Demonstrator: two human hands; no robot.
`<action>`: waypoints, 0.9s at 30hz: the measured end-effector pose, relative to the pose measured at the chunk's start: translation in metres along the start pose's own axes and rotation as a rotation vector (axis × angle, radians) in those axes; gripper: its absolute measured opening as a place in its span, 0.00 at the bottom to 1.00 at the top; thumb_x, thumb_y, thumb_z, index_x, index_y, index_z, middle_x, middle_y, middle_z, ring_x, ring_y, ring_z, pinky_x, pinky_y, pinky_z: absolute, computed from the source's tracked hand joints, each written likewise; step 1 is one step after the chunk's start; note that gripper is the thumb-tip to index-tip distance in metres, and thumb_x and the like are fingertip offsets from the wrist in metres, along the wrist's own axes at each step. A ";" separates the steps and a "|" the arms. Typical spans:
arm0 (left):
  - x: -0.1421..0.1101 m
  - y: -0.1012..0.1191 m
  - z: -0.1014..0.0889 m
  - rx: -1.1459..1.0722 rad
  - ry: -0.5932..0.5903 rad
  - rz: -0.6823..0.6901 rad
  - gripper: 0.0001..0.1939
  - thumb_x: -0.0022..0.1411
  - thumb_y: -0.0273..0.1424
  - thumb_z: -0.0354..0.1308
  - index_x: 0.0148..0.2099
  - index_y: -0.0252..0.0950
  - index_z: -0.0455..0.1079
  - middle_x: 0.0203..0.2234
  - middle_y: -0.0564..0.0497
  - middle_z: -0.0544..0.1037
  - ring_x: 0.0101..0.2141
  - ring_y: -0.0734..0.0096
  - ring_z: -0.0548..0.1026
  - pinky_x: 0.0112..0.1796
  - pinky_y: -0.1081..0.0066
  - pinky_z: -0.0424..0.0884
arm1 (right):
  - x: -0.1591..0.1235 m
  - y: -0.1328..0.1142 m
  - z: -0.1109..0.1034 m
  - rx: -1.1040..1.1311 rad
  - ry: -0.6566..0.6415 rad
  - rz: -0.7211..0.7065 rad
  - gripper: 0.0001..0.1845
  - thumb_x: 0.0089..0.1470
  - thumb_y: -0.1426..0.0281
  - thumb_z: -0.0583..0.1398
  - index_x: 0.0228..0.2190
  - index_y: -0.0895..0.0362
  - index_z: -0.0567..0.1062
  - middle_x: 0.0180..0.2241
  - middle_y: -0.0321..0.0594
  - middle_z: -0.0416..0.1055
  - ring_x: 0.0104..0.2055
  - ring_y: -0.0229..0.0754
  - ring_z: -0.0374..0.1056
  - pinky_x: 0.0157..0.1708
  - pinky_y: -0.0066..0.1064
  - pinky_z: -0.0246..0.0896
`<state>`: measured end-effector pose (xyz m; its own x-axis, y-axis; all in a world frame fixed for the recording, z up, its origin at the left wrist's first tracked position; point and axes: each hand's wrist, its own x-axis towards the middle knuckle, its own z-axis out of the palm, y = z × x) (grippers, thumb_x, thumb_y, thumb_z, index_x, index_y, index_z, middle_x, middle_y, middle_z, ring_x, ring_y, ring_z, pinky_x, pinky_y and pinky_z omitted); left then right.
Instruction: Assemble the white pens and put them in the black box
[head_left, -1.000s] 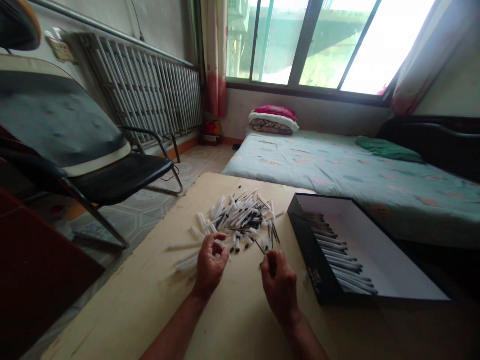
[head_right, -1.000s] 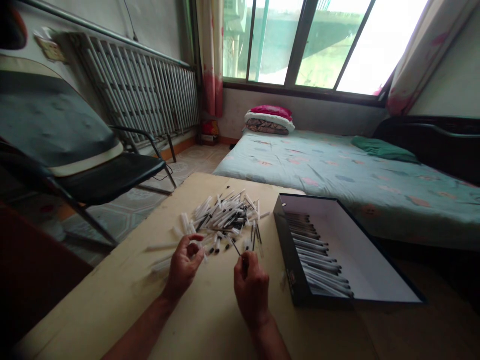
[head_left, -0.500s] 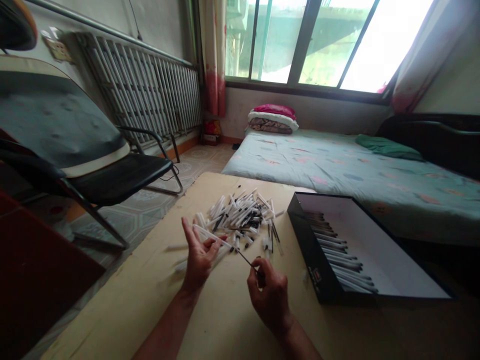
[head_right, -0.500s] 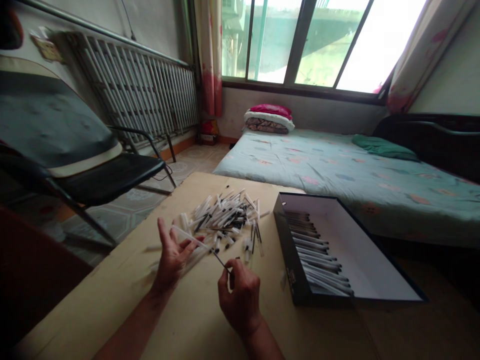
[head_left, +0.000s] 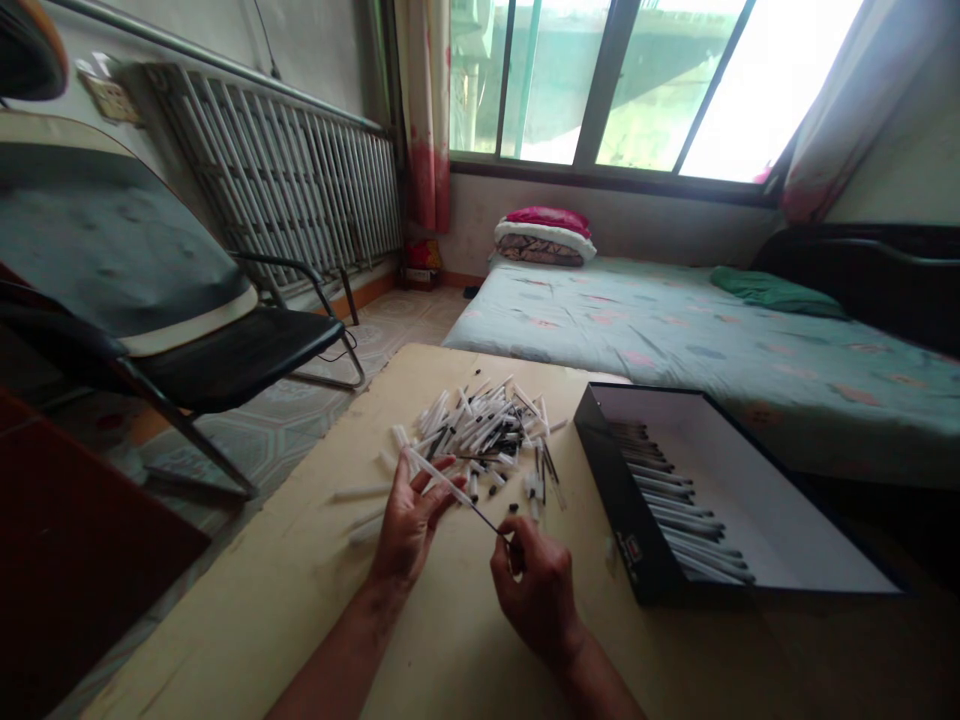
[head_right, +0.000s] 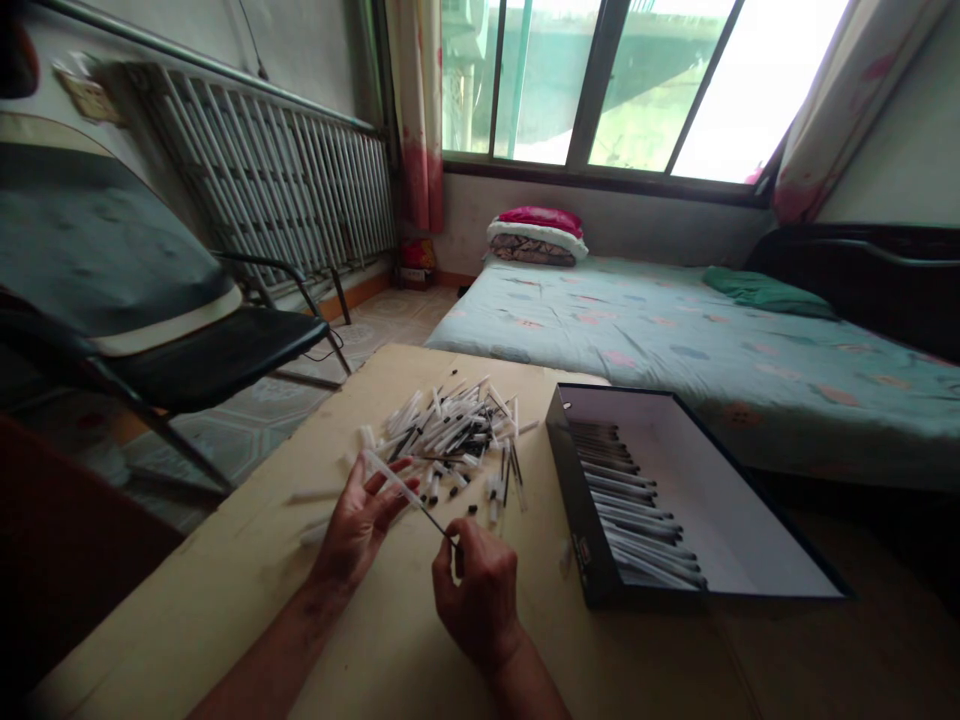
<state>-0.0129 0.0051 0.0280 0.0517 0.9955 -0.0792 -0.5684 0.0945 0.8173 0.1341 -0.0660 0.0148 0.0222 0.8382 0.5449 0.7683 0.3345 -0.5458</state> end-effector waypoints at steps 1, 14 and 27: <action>-0.001 -0.002 0.001 0.000 -0.020 -0.019 0.39 0.51 0.24 0.61 0.60 0.47 0.47 0.43 0.48 0.74 0.36 0.68 0.77 0.41 0.64 0.72 | 0.000 0.000 0.001 0.012 -0.004 0.010 0.03 0.52 0.73 0.53 0.29 0.57 0.67 0.17 0.29 0.57 0.19 0.33 0.57 0.23 0.24 0.50; -0.006 -0.020 0.000 -0.150 -0.139 -0.288 0.05 0.52 0.24 0.62 0.34 0.32 0.72 0.28 0.51 0.78 0.29 0.75 0.76 0.34 0.74 0.74 | 0.001 0.018 -0.004 0.391 0.171 0.387 0.16 0.61 0.65 0.42 0.37 0.57 0.66 0.20 0.31 0.62 0.20 0.35 0.60 0.21 0.24 0.55; 0.000 -0.010 -0.004 -0.470 0.117 -0.318 0.10 0.61 0.19 0.48 0.34 0.30 0.70 0.25 0.49 0.79 0.26 0.74 0.78 0.30 0.74 0.76 | 0.009 0.036 0.009 -0.268 -0.047 0.145 0.19 0.53 0.79 0.50 0.44 0.56 0.71 0.36 0.44 0.68 0.41 0.45 0.62 0.42 0.33 0.56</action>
<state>-0.0107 0.0042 0.0178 0.2039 0.9089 -0.3638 -0.8448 0.3511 0.4037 0.1566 -0.0427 -0.0055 0.1189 0.8899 0.4403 0.9009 0.0898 -0.4246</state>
